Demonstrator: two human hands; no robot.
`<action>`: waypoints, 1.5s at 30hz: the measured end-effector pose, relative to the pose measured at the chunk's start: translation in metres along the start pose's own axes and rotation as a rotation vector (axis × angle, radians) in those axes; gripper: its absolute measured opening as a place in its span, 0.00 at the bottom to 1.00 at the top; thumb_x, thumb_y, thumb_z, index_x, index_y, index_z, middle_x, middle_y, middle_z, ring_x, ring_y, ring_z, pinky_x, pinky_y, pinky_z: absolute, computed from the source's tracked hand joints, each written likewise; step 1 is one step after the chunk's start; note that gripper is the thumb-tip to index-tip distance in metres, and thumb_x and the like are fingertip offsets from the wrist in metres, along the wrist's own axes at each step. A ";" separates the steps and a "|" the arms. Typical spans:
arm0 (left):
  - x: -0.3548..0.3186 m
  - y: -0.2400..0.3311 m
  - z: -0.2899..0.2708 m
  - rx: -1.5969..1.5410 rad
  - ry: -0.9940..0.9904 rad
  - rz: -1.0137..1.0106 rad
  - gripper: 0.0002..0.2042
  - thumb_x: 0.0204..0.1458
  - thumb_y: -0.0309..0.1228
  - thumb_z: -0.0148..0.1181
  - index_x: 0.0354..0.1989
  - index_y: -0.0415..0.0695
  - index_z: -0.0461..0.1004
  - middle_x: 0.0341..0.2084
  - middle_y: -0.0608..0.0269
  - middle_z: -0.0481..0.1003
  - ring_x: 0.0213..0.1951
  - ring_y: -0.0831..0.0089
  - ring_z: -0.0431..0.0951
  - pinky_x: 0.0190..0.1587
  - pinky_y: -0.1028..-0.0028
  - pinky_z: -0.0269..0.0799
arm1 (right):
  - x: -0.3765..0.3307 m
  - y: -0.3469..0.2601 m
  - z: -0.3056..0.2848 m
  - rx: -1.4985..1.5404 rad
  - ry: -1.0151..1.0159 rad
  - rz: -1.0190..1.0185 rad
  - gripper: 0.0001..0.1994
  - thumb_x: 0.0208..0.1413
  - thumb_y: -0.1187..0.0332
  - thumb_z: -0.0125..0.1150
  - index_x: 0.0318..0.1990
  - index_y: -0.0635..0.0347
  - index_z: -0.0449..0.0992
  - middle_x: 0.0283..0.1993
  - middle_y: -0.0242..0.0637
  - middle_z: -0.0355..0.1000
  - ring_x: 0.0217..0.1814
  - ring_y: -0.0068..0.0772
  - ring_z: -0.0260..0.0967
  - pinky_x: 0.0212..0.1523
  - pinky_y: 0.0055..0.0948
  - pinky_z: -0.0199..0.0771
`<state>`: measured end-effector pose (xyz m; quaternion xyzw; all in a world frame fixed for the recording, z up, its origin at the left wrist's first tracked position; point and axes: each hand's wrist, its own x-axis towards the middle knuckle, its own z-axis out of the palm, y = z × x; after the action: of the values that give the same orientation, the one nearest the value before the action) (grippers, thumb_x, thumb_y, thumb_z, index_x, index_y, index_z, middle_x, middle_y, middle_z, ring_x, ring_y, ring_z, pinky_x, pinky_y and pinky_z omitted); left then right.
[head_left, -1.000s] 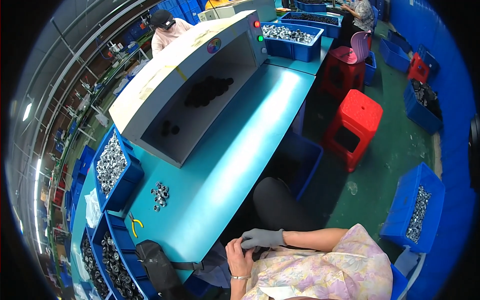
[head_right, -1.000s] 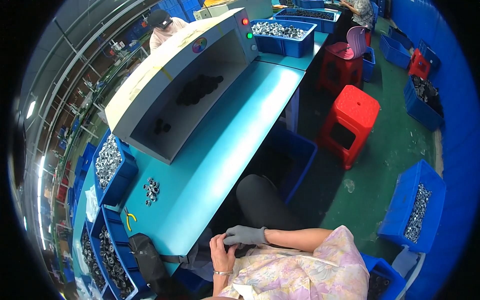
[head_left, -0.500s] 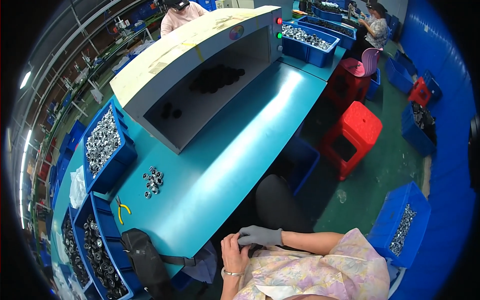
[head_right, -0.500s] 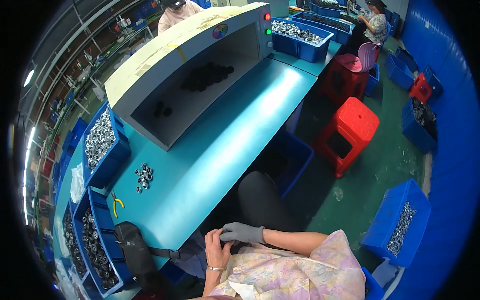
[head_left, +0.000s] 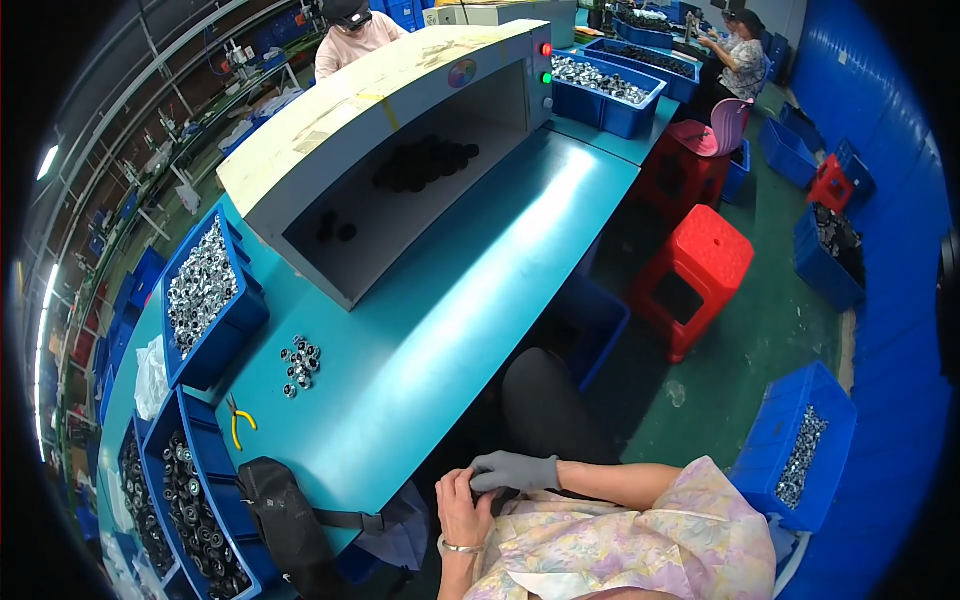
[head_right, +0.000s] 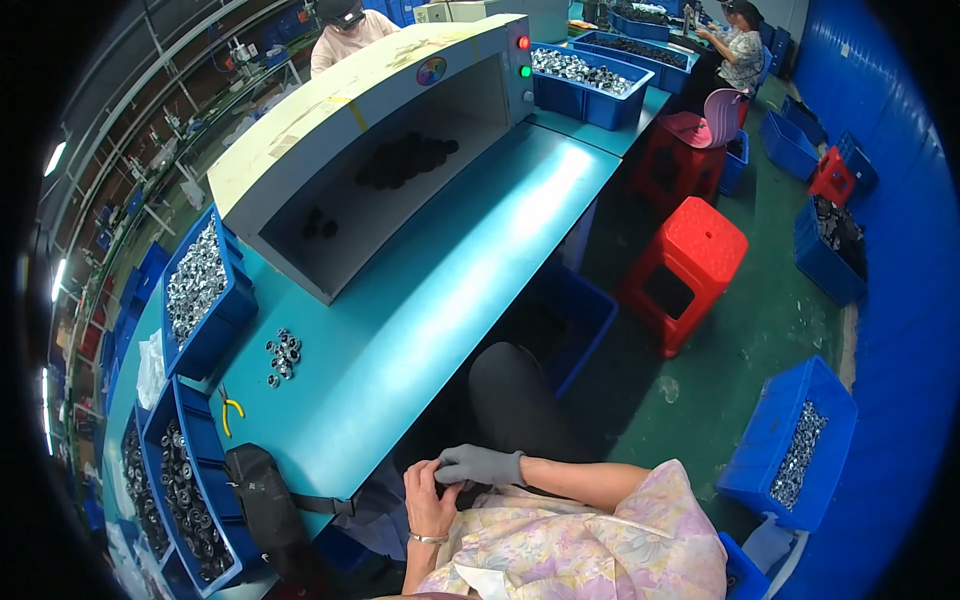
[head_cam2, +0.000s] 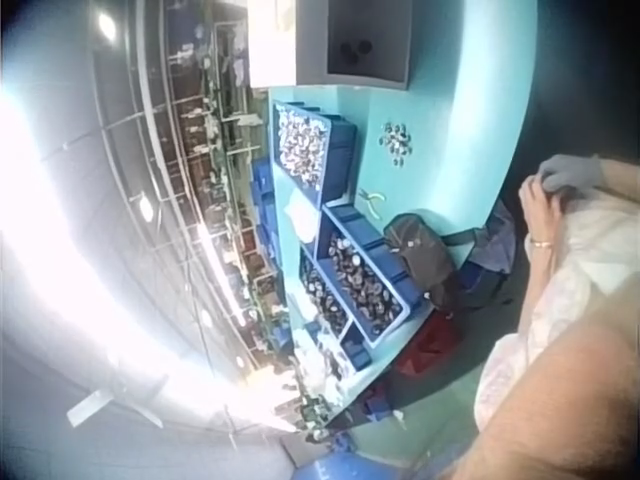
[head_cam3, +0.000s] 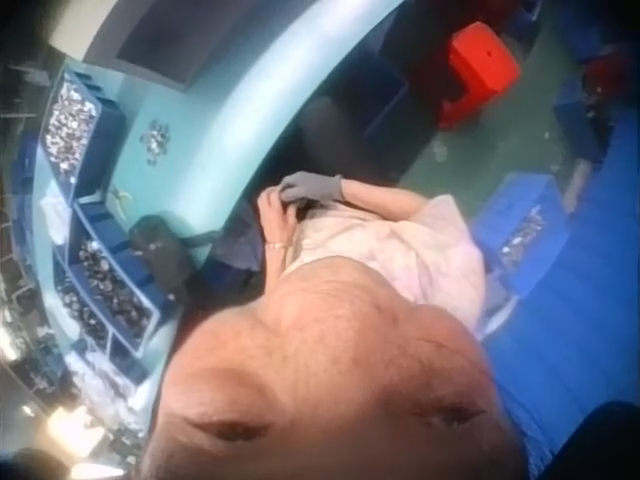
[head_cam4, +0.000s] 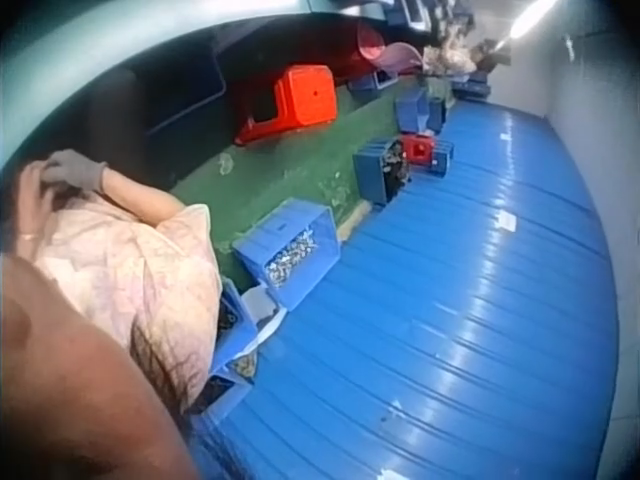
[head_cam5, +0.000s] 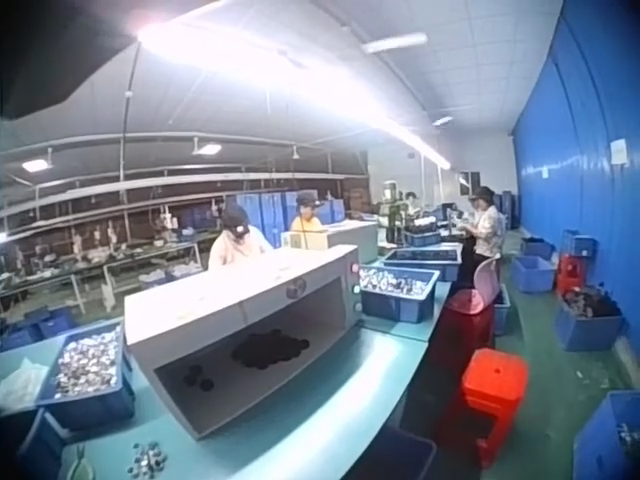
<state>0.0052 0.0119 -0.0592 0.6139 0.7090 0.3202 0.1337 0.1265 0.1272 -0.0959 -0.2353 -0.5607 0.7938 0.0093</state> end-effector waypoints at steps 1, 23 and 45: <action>-0.001 0.001 0.000 0.000 0.001 0.004 0.25 0.36 0.23 0.69 0.47 0.37 0.70 0.43 0.51 0.70 0.43 0.51 0.69 0.45 0.60 0.67 | -0.001 0.000 0.000 -0.001 0.003 -0.002 0.19 0.57 0.58 0.58 0.48 0.64 0.73 0.39 0.33 0.72 0.39 0.20 0.67 0.39 0.22 0.70; 0.000 0.015 -0.006 -0.097 0.042 -0.015 0.27 0.35 0.23 0.70 0.49 0.37 0.69 0.45 0.48 0.69 0.47 0.50 0.70 0.49 0.62 0.69 | -0.020 -0.006 0.005 0.426 -0.011 -0.050 0.14 0.58 0.63 0.57 0.45 0.62 0.71 0.37 0.31 0.68 0.37 0.21 0.65 0.38 0.23 0.69; 0.017 0.031 -0.049 -0.308 0.195 0.075 0.27 0.34 0.24 0.71 0.47 0.39 0.70 0.45 0.51 0.71 0.45 0.53 0.72 0.45 0.66 0.70 | -0.024 -0.052 0.024 0.366 -0.116 -0.252 0.20 0.60 0.54 0.53 0.47 0.63 0.69 0.44 0.34 0.69 0.46 0.24 0.67 0.46 0.24 0.69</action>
<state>-0.0026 0.0153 0.0008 0.5784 0.6378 0.4876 0.1446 0.1258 0.1187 -0.0342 -0.1117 -0.4321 0.8870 0.1188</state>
